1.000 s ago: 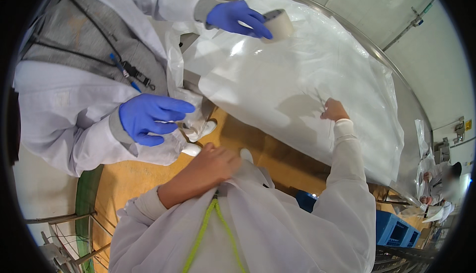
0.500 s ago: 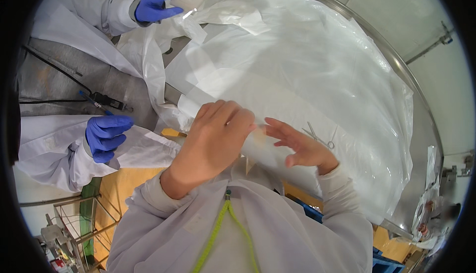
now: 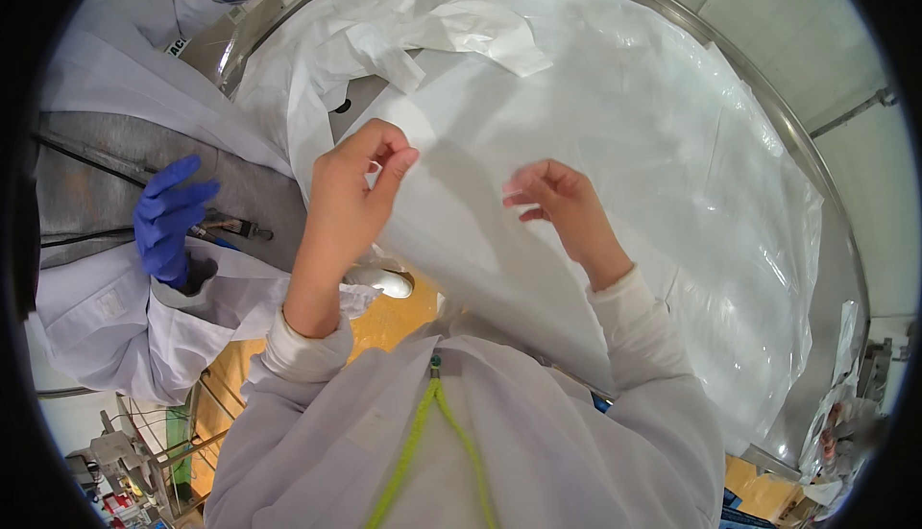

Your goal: The person spreads a large white plastic sheet over a metal table and uses scissors to cut and tape sections of the sheet. They repeatedly smooth the plastic, cut small pieces, and apply tape to seal edges while a coworker assists by handing tools.

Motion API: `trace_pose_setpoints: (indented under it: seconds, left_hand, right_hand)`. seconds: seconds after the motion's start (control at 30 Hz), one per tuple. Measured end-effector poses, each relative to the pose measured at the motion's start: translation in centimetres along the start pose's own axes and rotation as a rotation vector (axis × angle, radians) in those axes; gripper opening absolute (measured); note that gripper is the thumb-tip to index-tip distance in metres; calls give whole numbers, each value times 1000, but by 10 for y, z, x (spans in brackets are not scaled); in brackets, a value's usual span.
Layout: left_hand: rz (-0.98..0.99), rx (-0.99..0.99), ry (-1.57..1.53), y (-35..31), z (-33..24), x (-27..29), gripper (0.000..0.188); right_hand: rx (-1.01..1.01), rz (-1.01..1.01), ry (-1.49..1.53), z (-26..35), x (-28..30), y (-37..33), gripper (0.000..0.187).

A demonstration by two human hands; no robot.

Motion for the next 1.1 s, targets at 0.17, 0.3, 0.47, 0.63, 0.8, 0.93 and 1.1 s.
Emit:
trace_pose_setpoints:
  seconds: [0.17, 0.3, 0.47, 0.63, 0.8, 0.93, 1.1]
  left_hand:
    - [-32, 223, -35, 12, 61, 2, 10]
    - [-45, 366, 48, 3, 113, -14, 12]
    - [-19, 539, 146, -18, 160, -26, 17]
    - [-48, 735, -161, -20, 183, -25, 17]
    - [-110, 746, -349, -11, 167, -20, 14]
    - [-194, 799, -368, -2, 156, -20, 17]
    - [-63, 803, -391, 1, 162, -20, 23]
  right_hand:
    - [172, -77, -398, 18, -16, 62, 22]
    - [76, -52, -513, 11, -24, 101, 21]
    - [45, -68, -641, -14, -37, 128, 22]
    - [135, -60, -638, 0, -46, 139, 15]
    - [397, -126, -750, 54, -56, 119, 10]
    - [491, -140, -791, 80, -64, 111, 7]
    - [559, -143, -803, 78, -60, 116, 5]
Point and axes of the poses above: each hand's wrist, its own y-axis towards the middle knuckle, its own x-axis out of the back of the hand, z = x × y, the point moved 3 cm from there along y, towards the middle knuckle, and after that the axes turned 9 degrees about -z, right-handed, at the moved point
